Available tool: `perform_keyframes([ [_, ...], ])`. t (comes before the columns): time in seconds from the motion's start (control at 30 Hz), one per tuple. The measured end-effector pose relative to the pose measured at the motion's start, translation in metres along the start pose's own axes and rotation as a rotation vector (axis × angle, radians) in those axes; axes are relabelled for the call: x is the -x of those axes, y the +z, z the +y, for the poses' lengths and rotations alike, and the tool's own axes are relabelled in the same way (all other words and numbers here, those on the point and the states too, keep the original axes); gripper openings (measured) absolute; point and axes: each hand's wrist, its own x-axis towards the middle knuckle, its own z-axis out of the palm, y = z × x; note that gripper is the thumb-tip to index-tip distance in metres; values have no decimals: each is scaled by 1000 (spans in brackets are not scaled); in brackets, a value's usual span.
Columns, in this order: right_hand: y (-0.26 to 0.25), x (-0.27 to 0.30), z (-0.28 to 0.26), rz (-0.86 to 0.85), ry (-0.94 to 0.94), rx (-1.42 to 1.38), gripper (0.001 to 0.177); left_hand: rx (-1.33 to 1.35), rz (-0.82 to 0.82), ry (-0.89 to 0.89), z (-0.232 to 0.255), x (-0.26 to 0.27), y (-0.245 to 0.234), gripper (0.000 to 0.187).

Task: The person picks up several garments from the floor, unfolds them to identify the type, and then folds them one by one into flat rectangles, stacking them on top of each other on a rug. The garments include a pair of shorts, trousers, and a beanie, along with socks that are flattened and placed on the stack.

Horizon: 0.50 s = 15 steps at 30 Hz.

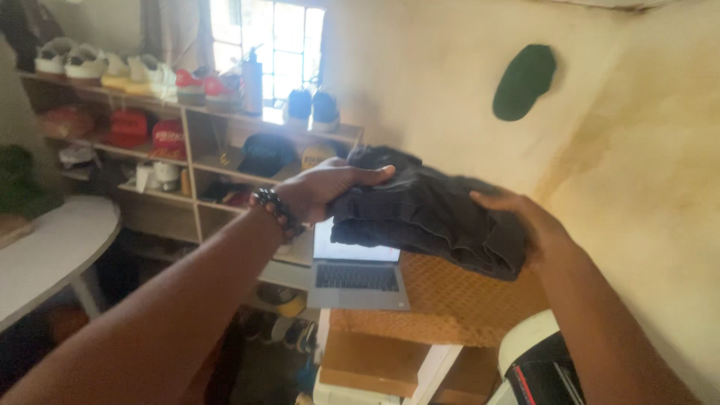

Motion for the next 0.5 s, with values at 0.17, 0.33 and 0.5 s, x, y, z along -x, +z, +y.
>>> perform_keyframes([
  [0.17,34,-9,-5,-184,-74,-100,57,-32,-32,109,9,44,-12,70],
  [0.33,112,-17,-3,-332,-132,-130,53,-101,190,179,8,108,-47,64],
  [0.5,214,-12,15,-574,-60,-221,56,-44,394,81,0,197,-84,73],
])
